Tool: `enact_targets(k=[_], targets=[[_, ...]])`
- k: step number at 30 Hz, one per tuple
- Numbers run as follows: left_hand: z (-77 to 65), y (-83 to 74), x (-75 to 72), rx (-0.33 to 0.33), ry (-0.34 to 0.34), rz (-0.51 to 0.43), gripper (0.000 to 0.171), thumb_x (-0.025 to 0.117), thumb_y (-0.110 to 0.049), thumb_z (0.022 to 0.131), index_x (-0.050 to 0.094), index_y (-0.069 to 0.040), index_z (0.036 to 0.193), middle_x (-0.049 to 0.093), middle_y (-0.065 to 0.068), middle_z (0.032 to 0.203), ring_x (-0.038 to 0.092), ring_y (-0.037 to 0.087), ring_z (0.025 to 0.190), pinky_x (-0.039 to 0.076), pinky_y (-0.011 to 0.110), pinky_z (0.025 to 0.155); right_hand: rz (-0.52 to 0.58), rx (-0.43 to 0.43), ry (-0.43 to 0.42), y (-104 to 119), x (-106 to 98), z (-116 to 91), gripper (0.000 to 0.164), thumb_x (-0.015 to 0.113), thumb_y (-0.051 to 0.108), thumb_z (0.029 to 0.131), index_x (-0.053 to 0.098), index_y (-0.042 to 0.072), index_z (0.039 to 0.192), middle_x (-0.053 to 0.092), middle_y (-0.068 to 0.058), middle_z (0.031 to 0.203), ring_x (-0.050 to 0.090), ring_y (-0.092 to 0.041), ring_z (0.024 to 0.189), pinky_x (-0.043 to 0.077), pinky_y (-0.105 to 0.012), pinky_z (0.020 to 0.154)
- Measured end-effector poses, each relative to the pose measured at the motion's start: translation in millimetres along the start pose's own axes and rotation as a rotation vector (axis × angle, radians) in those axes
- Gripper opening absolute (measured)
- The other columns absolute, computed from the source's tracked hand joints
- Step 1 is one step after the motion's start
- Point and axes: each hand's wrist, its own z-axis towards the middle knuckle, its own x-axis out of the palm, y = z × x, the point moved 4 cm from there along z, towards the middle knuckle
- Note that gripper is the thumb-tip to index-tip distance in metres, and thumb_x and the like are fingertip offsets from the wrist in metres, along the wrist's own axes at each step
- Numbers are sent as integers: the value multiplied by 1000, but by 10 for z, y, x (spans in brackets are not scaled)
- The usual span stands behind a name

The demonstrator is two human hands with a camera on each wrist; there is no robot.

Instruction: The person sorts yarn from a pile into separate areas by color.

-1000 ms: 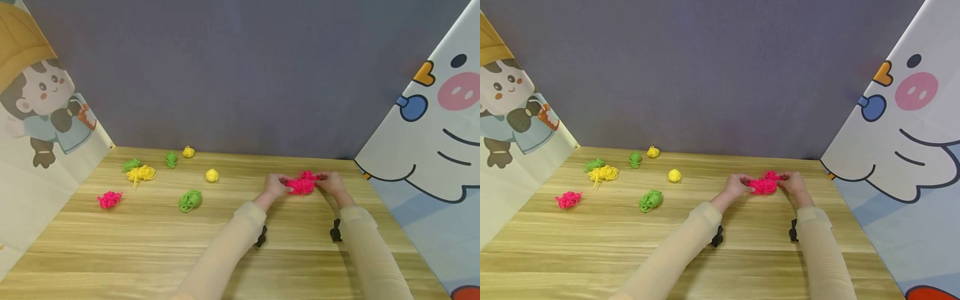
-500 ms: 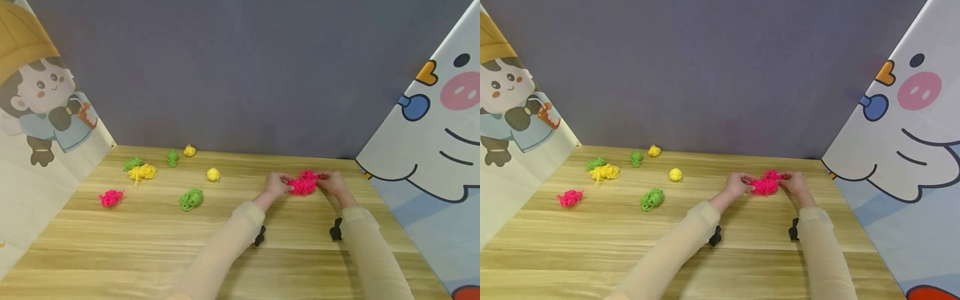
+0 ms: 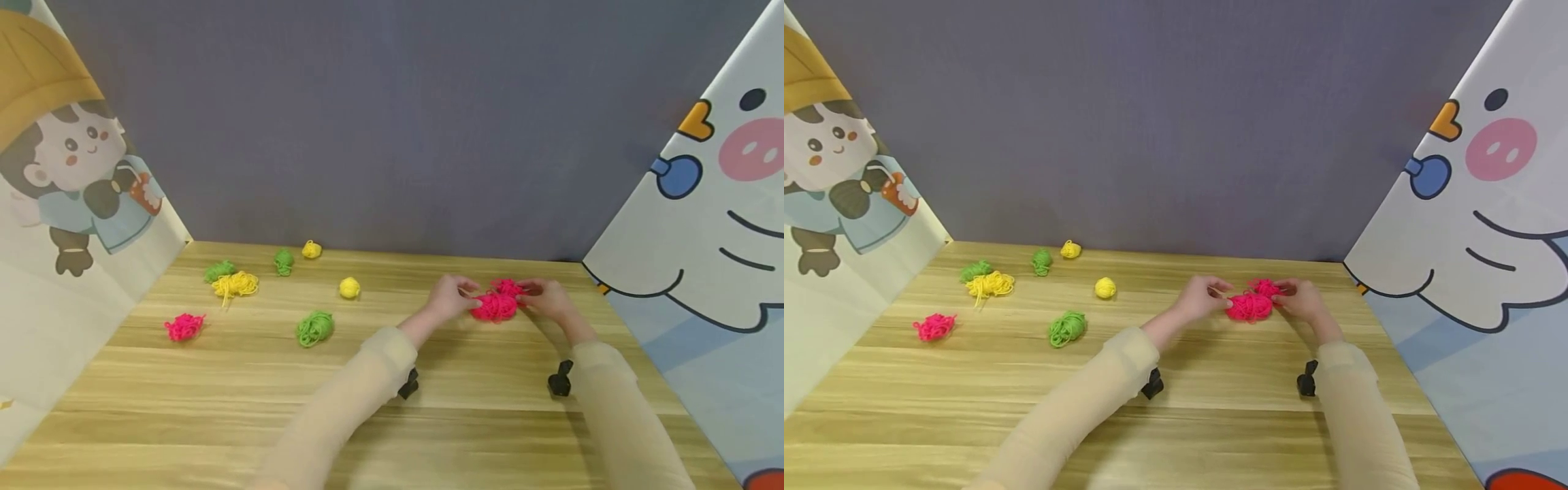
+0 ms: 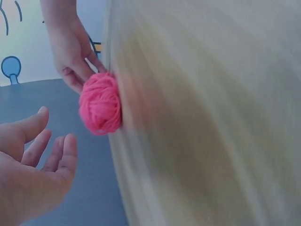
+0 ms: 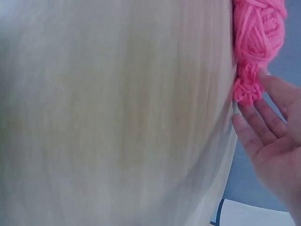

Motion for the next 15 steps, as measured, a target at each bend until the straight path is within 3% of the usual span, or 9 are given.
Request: enact_targets(k=[4, 8, 15], targets=[[-30, -41, -106, 20, 46, 33, 32, 74, -9, 81, 67, -6, 112, 67, 11, 112, 65, 17, 89, 51, 17, 68, 10, -14, -1, -17, -45, -20, 39, 64, 16, 90, 57, -4, 123, 62, -27, 114, 59, -41, 106, 51, -47, 85], [-82, -81, -231, 32, 58, 56, 33, 75, -13, 81, 67, -8, 113, 66, 8, 111, 62, 14, 89, 52, 18, 72, 8, -50, -25, 35, -102, -41, 39, 65, 16, 90, 57, -4, 123, 62, -27, 116, 57, -42, 109, 50, -47, 86], [-188, -154, -468, 78, 69, 53, 35, 76, -17, 80, 68, -10, 113, 66, 8, 116, 62, 19, 98, 52, 19, 76, 38, -74, -2, 194, -149, -82, 42, 65, 19, 90, 56, -2, 125, 58, -27, 122, 56, -42, 111, 52, -48, 85]])
